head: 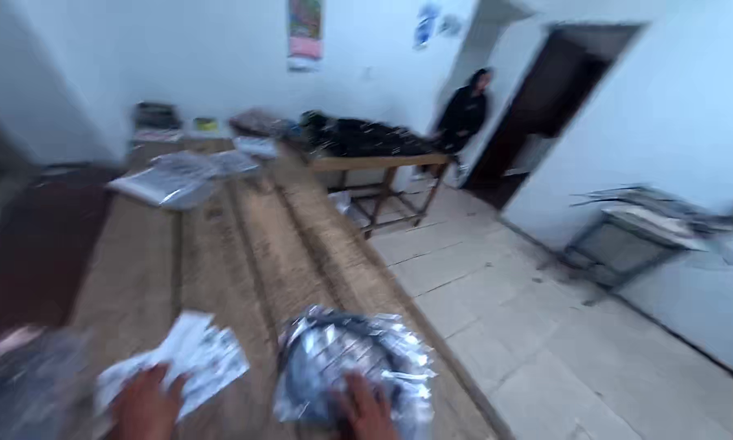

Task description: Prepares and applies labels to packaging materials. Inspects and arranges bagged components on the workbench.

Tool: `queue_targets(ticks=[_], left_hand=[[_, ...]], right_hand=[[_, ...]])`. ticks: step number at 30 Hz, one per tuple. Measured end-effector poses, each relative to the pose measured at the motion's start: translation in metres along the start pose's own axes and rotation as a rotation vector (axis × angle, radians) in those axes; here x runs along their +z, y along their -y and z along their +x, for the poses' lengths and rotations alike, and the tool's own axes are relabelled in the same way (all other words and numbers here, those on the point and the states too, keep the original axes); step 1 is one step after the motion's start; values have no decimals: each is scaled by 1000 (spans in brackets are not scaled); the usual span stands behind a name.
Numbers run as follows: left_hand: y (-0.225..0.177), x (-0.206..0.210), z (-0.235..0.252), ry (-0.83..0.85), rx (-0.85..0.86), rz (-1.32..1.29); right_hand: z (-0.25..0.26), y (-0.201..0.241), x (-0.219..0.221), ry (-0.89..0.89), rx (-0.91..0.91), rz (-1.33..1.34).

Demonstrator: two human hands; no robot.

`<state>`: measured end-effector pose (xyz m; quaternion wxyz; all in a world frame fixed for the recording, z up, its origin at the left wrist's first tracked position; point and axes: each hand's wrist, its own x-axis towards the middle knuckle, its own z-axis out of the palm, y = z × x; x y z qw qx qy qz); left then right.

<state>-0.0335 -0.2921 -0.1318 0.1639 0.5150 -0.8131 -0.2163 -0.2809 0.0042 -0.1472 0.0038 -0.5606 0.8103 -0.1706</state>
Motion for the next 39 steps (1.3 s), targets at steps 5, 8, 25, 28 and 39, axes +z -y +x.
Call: queue_targets(ticks=[5, 8, 25, 28, 39], left_hand=[[-78, -39, -68, 8, -234, -523], [-101, -26, -138, 219, -237, -870], [-94, -22, -234, 205, -24, -740], [-92, -35, -236, 229, -29, -795], [-98, -46, -248, -110, -244, -919]], right_hand=[[10, 55, -33, -53, 89, 759], [12, 85, -37, 217, 354, 1388], [-8, 32, -77, 80, 169, 1068], [-15, 31, -85, 185, 59, 1122], [-36, 44, -86, 447, 143, 1247]])
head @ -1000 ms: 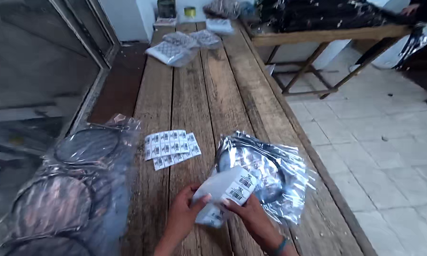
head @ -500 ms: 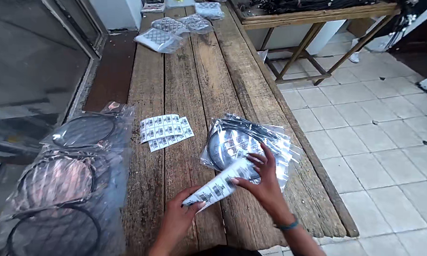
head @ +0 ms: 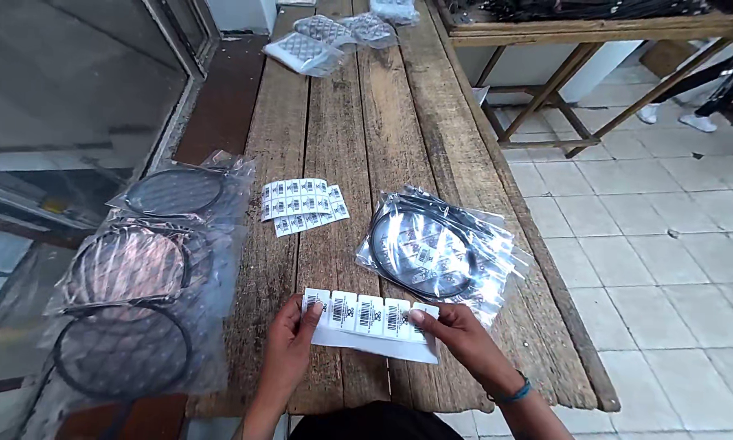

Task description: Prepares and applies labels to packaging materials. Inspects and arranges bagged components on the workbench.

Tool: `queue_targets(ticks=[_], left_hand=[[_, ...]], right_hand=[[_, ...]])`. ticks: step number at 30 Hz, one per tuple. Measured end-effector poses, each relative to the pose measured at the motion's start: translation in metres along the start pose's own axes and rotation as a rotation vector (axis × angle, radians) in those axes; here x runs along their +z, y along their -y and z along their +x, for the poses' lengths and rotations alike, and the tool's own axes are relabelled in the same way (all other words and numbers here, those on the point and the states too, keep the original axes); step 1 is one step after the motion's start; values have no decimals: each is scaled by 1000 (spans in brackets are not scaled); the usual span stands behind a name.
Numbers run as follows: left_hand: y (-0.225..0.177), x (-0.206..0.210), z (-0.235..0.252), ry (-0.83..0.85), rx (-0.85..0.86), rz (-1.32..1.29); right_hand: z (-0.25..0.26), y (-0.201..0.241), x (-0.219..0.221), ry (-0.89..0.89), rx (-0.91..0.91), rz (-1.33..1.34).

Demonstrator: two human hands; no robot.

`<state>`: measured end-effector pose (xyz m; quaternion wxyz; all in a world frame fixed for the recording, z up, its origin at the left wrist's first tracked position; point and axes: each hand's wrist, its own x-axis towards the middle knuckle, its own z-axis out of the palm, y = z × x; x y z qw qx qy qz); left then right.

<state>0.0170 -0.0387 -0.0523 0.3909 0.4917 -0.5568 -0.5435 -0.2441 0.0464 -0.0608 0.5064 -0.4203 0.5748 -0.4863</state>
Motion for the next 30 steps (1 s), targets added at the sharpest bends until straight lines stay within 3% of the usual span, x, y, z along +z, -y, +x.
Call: queue_targets(ticks=[5, 11, 13, 17, 20, 23, 27, 29, 30], left_hand=[[-4, 4, -5, -71, 19, -23], [-2, 2, -8, -113, 83, 20], [0, 0, -8, -100, 121, 11], [4, -5, -10, -40, 225, 18], [6, -9, -12, -7, 234, 48], [3, -16, -13, 23, 2, 143], [40, -18, -14, 188, -628, -37], [54, -20, -24, 174, -739, -22], [62, -24, -29, 179, -694, 7]], right_hand=[[-9, 6, 11, -99, 3, 96], [-10, 1, 6, -109, 56, -25], [-7, 0, -1, -55, 12, -142], [14, 26, -17, 221, -180, -489], [21, 48, -12, 309, -202, -596], [18, 56, -6, 311, -304, -740], [11, 95, 34, 215, -656, -1024], [4, 121, 63, 235, -740, -900], [-1, 129, 76, 267, -716, -771]])
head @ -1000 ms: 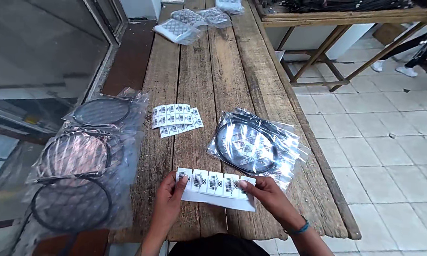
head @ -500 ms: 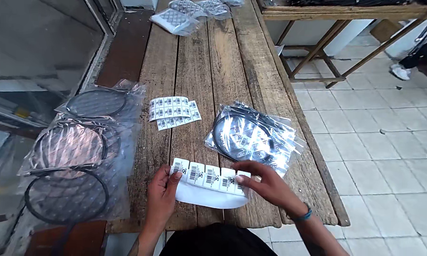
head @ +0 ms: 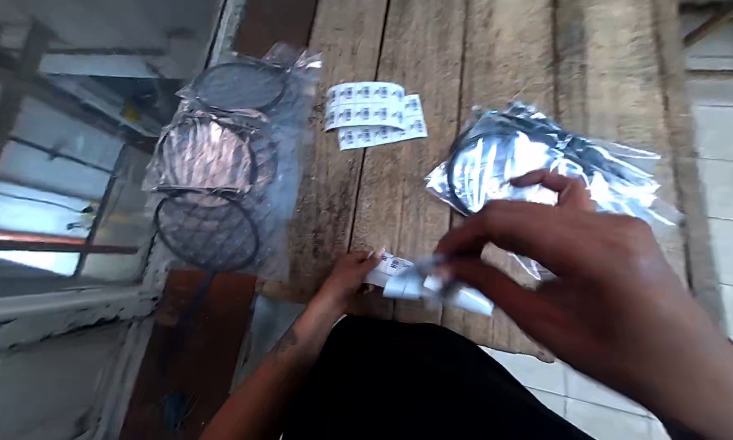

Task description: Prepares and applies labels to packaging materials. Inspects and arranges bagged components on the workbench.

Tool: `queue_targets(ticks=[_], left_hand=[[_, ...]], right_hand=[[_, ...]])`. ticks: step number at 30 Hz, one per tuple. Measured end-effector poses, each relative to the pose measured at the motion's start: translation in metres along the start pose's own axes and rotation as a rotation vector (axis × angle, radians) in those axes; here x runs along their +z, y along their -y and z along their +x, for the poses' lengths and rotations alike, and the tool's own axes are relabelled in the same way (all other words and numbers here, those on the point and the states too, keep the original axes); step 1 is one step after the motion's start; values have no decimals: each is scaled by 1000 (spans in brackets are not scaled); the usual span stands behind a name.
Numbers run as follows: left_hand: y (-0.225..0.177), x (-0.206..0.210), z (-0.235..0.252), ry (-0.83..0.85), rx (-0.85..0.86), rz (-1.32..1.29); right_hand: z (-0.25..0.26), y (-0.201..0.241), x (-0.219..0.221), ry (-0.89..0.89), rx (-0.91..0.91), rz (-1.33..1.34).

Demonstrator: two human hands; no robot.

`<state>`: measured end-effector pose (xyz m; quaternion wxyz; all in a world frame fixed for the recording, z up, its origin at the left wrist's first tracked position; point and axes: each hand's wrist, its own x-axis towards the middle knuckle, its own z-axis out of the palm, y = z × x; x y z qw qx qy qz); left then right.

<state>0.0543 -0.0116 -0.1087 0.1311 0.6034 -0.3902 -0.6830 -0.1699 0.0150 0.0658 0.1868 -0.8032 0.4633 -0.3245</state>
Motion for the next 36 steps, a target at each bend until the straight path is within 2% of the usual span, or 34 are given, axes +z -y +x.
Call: queue_targets(ticks=[2, 3, 4, 6, 8, 11, 15, 16, 19, 22, 24, 29, 31, 34, 36], left_hand=[[20, -10, 6, 21, 165, 12], [9, -9, -2, 4, 215, 36], [-6, -8, -15, -5, 232, 73], [-23, -7, -26, -32, 246, 97], [-25, -9, -26, -53, 286, 79], [-26, -9, -33, -77, 375, 47], [-40, -9, -57, -110, 422, 108], [-36, -9, -54, -107, 455, 120], [-18, -8, -34, -74, 527, 83], [-24, 0, -23, -46, 595, 65], [-27, 3, -22, -49, 603, 59], [-28, -3, -17, -10, 560, 51], [-27, -11, -10, -78, 539, 169], [-20, -29, 3, -407, 528, 651], [-28, -38, -3, -498, 534, 739]], right_hand=[[1, 25, 12, 112, 96, 355], [-3, 34, 21, 217, 153, 485], [-6, 41, 28, 322, 194, 511], [-12, 51, 42, 474, 187, 383], [-17, 55, 50, 538, 133, 245], [-20, 53, 54, 496, 126, 174], [-8, 27, 31, 119, 217, 250], [-2, 19, 16, 91, 229, 287], [-7, 8, -1, 264, 195, 521], [-27, 18, 23, 487, 137, 552], [-31, 17, 28, 475, 136, 557], [-17, 2, 1, 284, 202, 454], [-15, -5, -2, 290, 261, 554], [-11, -17, 0, 330, 323, 706], [-12, -25, 2, 355, 366, 774]])
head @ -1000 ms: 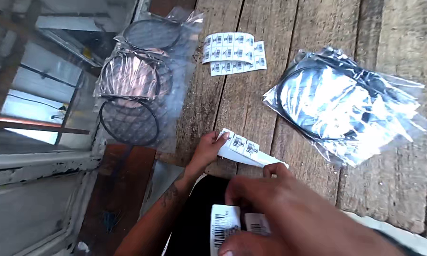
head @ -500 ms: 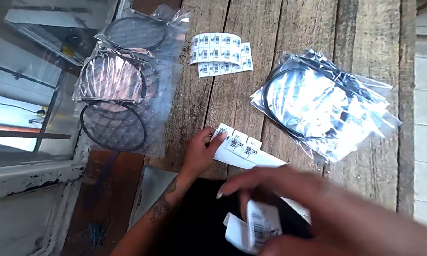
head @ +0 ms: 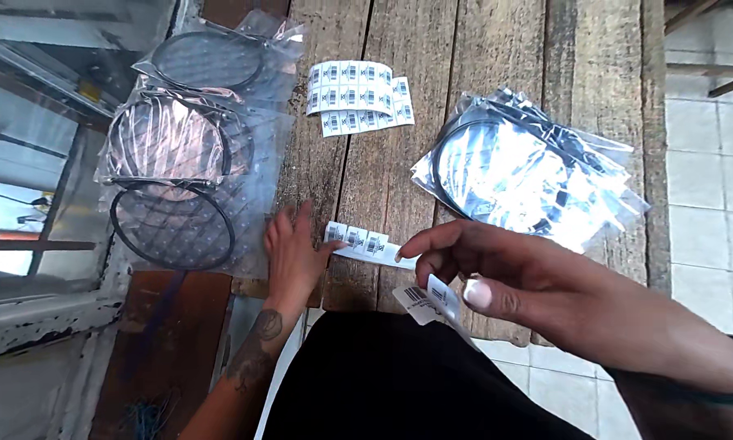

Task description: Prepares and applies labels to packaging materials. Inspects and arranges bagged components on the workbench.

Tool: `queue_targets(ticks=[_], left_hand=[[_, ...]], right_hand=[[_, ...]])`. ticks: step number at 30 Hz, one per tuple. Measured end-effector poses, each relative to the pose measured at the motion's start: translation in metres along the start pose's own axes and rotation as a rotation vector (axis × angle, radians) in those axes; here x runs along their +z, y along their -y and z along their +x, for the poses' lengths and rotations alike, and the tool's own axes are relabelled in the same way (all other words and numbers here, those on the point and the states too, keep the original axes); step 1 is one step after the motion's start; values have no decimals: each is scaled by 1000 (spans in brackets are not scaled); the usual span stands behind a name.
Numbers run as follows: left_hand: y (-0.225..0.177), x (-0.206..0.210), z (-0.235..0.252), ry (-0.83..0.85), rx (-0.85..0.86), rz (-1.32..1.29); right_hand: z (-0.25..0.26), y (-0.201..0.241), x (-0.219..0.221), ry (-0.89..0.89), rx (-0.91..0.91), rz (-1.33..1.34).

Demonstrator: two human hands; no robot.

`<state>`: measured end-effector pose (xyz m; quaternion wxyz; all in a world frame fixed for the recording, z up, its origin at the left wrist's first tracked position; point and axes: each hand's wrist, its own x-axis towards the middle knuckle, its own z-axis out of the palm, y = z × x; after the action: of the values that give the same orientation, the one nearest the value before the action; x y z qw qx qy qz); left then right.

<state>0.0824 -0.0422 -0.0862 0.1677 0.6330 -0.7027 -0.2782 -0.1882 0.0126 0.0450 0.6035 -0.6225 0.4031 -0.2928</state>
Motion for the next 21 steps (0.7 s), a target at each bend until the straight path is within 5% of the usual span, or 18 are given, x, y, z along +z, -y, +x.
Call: queue_targets(ticks=[3, 8, 21], left_hand=[[-33, -37, -11, -10, 165, -247], [-75, -50, -22, 402, 510, -718], [-74, -42, -35, 554, 304, -882]], right_hand=[[0, -9, -1, -34, 42, 46], [4, -14, -1, -68, 85, 103], [-5, -10, -2, -283, 147, 78]])
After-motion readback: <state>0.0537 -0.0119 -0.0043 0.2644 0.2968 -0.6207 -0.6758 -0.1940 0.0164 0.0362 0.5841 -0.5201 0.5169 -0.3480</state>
